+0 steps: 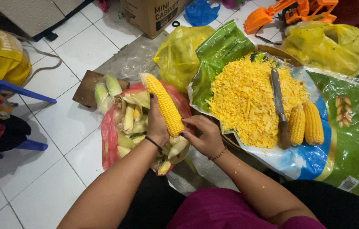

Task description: The person shucks corn cobs by hand, removing husks and silk, then uses a knife to cut kernels off the cob into a pile on a plastic sheet. The person handles multiple corn cobs sequentially, placing husks into a bag and accumulating cut kernels.

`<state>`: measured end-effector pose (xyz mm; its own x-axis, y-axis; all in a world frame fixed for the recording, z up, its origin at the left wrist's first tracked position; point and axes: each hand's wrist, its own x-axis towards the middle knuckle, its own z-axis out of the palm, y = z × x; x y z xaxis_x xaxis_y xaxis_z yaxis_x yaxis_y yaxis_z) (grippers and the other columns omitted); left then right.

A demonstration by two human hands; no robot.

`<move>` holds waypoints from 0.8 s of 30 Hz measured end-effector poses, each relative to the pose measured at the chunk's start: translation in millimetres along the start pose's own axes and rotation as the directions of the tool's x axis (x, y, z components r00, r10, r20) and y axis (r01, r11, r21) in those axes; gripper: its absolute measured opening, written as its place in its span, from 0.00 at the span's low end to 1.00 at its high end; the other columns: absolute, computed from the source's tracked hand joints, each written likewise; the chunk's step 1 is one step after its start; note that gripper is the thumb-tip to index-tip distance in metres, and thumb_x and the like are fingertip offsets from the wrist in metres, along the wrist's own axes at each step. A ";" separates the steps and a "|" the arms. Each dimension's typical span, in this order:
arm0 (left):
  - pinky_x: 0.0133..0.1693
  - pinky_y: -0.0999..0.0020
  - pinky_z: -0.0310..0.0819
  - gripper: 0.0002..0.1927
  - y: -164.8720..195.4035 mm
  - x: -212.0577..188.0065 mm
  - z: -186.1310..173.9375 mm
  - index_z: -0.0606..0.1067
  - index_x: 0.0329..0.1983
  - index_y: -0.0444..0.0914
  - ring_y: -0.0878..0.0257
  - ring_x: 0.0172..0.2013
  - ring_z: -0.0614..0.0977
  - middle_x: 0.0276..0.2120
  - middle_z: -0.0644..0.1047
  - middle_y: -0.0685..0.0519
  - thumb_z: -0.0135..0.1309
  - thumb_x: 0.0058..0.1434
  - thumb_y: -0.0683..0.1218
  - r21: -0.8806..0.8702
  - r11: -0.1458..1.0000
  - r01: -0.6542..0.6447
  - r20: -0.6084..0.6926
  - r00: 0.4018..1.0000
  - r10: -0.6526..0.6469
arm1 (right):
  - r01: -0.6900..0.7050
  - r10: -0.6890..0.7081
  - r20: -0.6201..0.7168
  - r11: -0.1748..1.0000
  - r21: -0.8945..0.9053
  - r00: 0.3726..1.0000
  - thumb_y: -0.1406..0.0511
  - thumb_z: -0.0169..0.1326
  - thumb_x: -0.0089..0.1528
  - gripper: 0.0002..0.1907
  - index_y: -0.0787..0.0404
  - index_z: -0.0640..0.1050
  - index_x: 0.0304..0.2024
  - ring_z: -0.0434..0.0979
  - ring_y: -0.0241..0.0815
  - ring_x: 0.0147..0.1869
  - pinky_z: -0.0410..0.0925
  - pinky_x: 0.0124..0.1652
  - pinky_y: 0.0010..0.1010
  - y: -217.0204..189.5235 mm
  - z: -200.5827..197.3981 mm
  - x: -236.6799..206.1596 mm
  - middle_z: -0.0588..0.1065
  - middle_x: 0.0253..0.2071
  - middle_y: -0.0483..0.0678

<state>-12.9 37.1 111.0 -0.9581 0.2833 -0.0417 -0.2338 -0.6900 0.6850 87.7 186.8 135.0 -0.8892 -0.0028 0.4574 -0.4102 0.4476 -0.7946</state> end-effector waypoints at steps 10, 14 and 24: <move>0.41 0.66 0.79 0.25 18.6 1.8 14.5 0.71 0.54 0.44 0.63 0.38 0.82 0.39 0.79 0.56 0.36 0.68 0.64 -0.093 0.995 0.041 -0.272 0.960 -0.065 | -0.463 0.397 0.272 0.544 0.699 0.877 0.66 0.53 0.68 0.08 0.65 0.76 0.44 0.82 0.40 0.39 0.78 0.42 0.32 74.6 42.8 -25.7 0.79 0.38 0.51; 0.36 0.65 0.78 0.28 9.5 3.9 2.2 0.69 0.56 0.41 0.62 0.34 0.81 0.37 0.77 0.54 0.38 0.70 0.67 0.006 0.999 -0.040 -0.219 0.975 0.040 | -0.635 0.465 0.446 0.420 0.649 0.764 0.68 0.55 0.66 0.10 0.70 0.78 0.46 0.82 0.40 0.39 0.77 0.42 0.32 84.5 61.3 -35.7 0.80 0.39 0.51; 0.35 0.68 0.74 0.28 -1.7 4.8 -23.7 0.72 0.52 0.37 0.66 0.34 0.79 0.36 0.76 0.55 0.39 0.72 0.65 0.283 0.941 -0.184 -0.142 0.963 0.231 | -0.720 0.444 0.572 0.337 0.607 0.690 0.66 0.56 0.65 0.13 0.68 0.78 0.49 0.84 0.40 0.38 0.79 0.42 0.34 76.2 52.3 -22.3 0.82 0.41 0.52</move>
<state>-21.0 23.8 92.4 -0.9997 0.0187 0.0145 0.0029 -0.5131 0.8583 65.7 174.2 43.3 -0.9115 -0.3141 -0.2656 0.3789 -0.3899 -0.8393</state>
